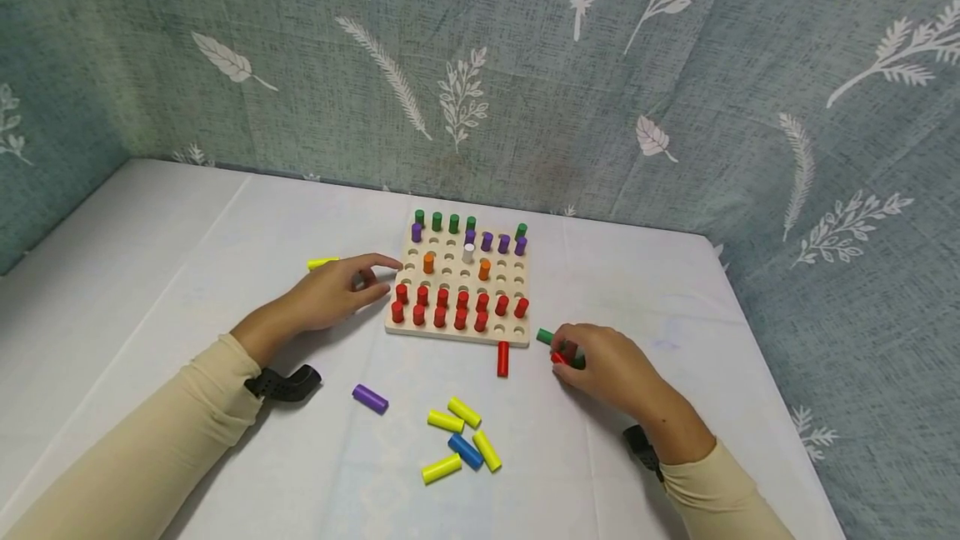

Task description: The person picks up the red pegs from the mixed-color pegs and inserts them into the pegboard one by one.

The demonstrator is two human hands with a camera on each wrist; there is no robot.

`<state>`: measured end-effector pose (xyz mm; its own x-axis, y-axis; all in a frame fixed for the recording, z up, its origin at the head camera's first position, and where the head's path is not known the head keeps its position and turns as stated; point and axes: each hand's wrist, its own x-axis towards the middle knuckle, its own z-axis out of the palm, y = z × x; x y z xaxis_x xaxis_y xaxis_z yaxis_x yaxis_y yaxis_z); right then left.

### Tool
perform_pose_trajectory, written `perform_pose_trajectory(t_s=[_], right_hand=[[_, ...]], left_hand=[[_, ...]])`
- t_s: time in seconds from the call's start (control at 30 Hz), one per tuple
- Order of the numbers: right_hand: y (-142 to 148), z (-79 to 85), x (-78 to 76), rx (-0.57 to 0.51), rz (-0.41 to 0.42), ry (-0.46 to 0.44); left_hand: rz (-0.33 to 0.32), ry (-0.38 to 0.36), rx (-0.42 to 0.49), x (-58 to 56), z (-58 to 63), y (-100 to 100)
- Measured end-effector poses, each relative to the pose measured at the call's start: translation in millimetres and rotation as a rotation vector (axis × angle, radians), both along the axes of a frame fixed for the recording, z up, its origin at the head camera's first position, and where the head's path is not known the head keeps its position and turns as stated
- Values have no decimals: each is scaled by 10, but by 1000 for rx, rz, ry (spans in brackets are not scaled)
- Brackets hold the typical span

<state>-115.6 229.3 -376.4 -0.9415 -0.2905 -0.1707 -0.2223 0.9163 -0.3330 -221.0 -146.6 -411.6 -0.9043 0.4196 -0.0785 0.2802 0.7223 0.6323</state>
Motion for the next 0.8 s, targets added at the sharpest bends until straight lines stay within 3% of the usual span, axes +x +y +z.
perform_pose_trajectory(t_s=[0.8], right_hand=[[-185,119,0,-48,52,89]], left_hand=[[17,-17,-1,-2,-5,-4]])
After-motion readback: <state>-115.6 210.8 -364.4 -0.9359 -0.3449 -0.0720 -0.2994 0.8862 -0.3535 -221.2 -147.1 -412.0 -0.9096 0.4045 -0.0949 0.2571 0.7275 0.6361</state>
